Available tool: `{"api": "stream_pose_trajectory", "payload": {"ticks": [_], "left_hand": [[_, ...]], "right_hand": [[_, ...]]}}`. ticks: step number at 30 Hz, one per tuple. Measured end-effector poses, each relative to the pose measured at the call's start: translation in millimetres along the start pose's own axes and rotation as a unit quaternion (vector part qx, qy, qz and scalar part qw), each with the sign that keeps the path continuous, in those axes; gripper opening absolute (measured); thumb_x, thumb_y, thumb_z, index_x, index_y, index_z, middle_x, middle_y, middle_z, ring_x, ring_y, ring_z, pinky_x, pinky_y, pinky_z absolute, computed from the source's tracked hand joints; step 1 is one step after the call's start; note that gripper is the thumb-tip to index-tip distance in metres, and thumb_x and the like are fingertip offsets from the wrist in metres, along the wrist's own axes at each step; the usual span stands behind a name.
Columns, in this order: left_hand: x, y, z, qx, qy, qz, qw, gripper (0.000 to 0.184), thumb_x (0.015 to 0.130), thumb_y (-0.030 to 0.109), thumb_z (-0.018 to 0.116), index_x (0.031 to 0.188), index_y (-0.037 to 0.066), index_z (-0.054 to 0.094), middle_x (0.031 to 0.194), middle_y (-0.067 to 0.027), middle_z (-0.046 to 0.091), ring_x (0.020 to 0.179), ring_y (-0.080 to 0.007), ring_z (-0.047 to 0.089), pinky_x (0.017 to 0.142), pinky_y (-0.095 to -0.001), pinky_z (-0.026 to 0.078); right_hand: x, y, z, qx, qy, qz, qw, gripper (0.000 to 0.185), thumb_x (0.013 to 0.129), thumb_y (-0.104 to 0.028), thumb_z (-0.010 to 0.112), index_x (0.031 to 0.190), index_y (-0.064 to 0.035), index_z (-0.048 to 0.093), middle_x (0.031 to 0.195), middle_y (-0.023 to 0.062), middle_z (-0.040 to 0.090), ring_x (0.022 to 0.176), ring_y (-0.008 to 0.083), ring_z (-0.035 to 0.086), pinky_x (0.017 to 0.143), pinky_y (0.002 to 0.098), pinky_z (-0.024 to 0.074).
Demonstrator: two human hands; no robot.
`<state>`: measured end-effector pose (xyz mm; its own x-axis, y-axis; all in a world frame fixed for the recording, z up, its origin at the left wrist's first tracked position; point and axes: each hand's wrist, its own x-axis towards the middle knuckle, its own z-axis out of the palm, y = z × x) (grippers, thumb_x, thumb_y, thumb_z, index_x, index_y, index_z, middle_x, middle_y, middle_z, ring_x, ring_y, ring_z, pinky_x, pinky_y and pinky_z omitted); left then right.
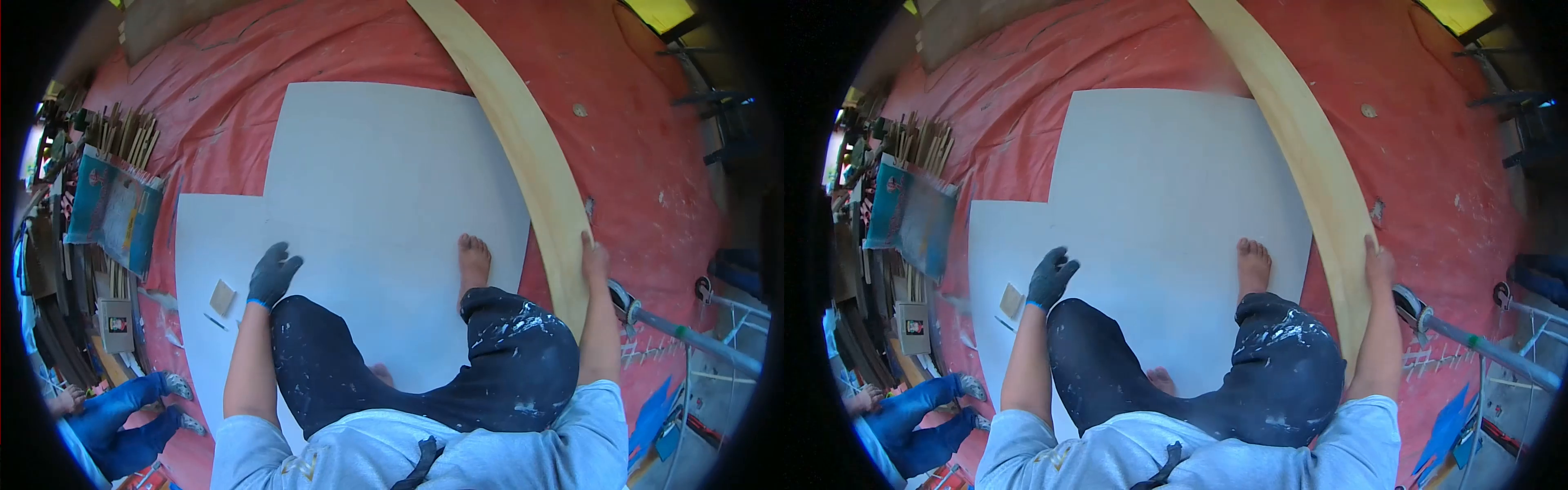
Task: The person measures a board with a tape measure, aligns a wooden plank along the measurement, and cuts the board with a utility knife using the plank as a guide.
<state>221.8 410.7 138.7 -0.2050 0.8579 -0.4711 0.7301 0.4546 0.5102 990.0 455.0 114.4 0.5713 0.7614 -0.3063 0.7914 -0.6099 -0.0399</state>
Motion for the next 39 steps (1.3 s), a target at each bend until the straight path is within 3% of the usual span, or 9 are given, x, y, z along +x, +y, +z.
{"api": "stream_pose_trajectory", "payload": {"ticks": [4, 7, 15, 20, 21, 27, 33, 36, 39], "left_hand": [[14, 118, 29, -0.033, -0.065, 0.119, 0.99, 0.07, 0.095, 0.044, 0.075, 0.144, -0.002, 0.056, 0.135, -0.0254, 0.067, 0.124, -0.0324, 0.068, 0.104, -0.0423, 0.053], [8, 193, 78, -0.103, -0.141, 0.215, 0.961, 0.075, 0.093, 0.052, 0.074, 0.146, 0.002, 0.057, 0.135, -0.0204, 0.068, 0.116, -0.0295, 0.07, 0.101, -0.0412, 0.055], [-8, 349, 187, -0.154, -0.269, 0.224, 0.924, 0.084, 0.097, 0.05, 0.071, 0.157, -0.001, 0.041, 0.141, -0.0255, 0.062, 0.121, -0.0321, 0.068, 0.095, -0.0394, 0.058], [-27, 417, 246, -0.57, -0.379, 0.087, 0.723, 0.061, 0.103, 0.032, 0.066, 0.147, -0.004, 0.046, 0.132, -0.0218, 0.065, 0.108, -0.0304, 0.072, 0.09, -0.0399, 0.062], [-40, 427, 230, -0.506, -0.307, 0.112, 0.798, 0.05, 0.104, 0.025, 0.064, 0.142, -0.003, 0.05, 0.13, -0.0209, 0.065, 0.104, -0.0313, 0.074, 0.086, -0.0446, 0.065], [-42, 465, 256, -0.495, -0.416, 0.175, 0.743, 0.051, 0.101, 0.027, 0.066, 0.139, -0.003, 0.053, 0.125, -0.0222, 0.068, 0.102, -0.0325, 0.075, 0.077, -0.0465, 0.066], [-35, 511, 202, -0.356, -0.472, 0.161, 0.79, 0.07, 0.096, 0.035, 0.073, 0.153, 0.003, 0.046, 0.143, -0.029, 0.055, 0.109, -0.0308, 0.071, 0.091, -0.0465, 0.062], [-36, 493, 233, -0.13, -0.502, 0.364, 0.773, 0.075, 0.095, 0.039, 0.074, 0.156, 0.007, 0.043, 0.142, -0.0233, 0.058, 0.107, -0.028, 0.071, 0.093, -0.0423, 0.06], [-65, 486, 234, -0.054, -0.58, 0.366, 0.726, 0.074, 0.094, 0.031, 0.076, 0.158, 0.014, 0.044, 0.132, -0.0168, 0.065, 0.104, -0.0259, 0.072, 0.09, -0.0388, 0.061]], "right_hand": [[24, -30, -78, -0.003, 0.061, -0.045, 0.997, 0.089, 0.1, -0.076, 0.042, 0.101, 0.0073, 0.074, 0.113, 0.0347, 0.07, 0.115, 0.0489, 0.065, 0.098, 0.0548, 0.0481], [32, -43, -136, -0.043, 0.06, -0.039, 0.996, 0.093, 0.099, -0.078, 0.038, 0.113, 0.0068, 0.074, 0.118, 0.0331, 0.07, 0.118, 0.0485, 0.065, 0.099, 0.0546, 0.0488], [-22, 11, -142, 0.012, 0.117, -0.035, 0.992, 0.094, 0.099, -0.08, 0.034, 0.096, 0.0047, 0.076, 0.105, 0.0335, 0.071, 0.106, 0.0495, 0.067, 0.092, 0.0557, 0.0482], [-85, 27, -128, 0.079, 0.091, -0.009, 0.993, 0.087, 0.101, -0.075, 0.041, 0.082, 0.0056, 0.068, 0.082, 0.0293, 0.068, 0.084, 0.0412, 0.067, 0.079, 0.051, 0.0478], [-95, 31, -127, 0.088, 0.095, -0.007, 0.992, 0.086, 0.102, -0.073, 0.042, 0.08, 0.0058, 0.066, 0.078, 0.0279, 0.066, 0.079, 0.0382, 0.066, 0.076, 0.0497, 0.0474], [-121, 83, -120, 0.171, 0.073, 0.054, 0.981, 0.081, 0.104, -0.068, 0.046, 0.074, 0.0059, 0.058, 0.072, 0.0171, 0.062, 0.073, 0.0255, 0.054, 0.074, 0.0453, 0.0467], [-89, 50, -144, 0.292, 0.052, 0.129, 0.946, 0.085, 0.104, -0.068, 0.046, 0.11, 0.0135, 0.07, 0.105, 0.0249, 0.073, 0.098, 0.0278, 0.067, 0.086, 0.0445, 0.0499], [-15, 13, -173, 0.324, 0.04, 0.13, 0.936, 0.078, 0.106, -0.06, 0.049, 0.131, 0.0123, 0.064, 0.128, 0.0267, 0.07, 0.12, 0.0342, 0.067, 0.099, 0.0468, 0.0499], [36, -41, -227, 0.3, 0.068, 0.079, 0.948, 0.054, 0.104, -0.041, 0.061, 0.128, 0.0072, 0.069, 0.119, 0.0215, 0.075, 0.106, 0.031, 0.071, 0.092, 0.0462, 0.052]]}}
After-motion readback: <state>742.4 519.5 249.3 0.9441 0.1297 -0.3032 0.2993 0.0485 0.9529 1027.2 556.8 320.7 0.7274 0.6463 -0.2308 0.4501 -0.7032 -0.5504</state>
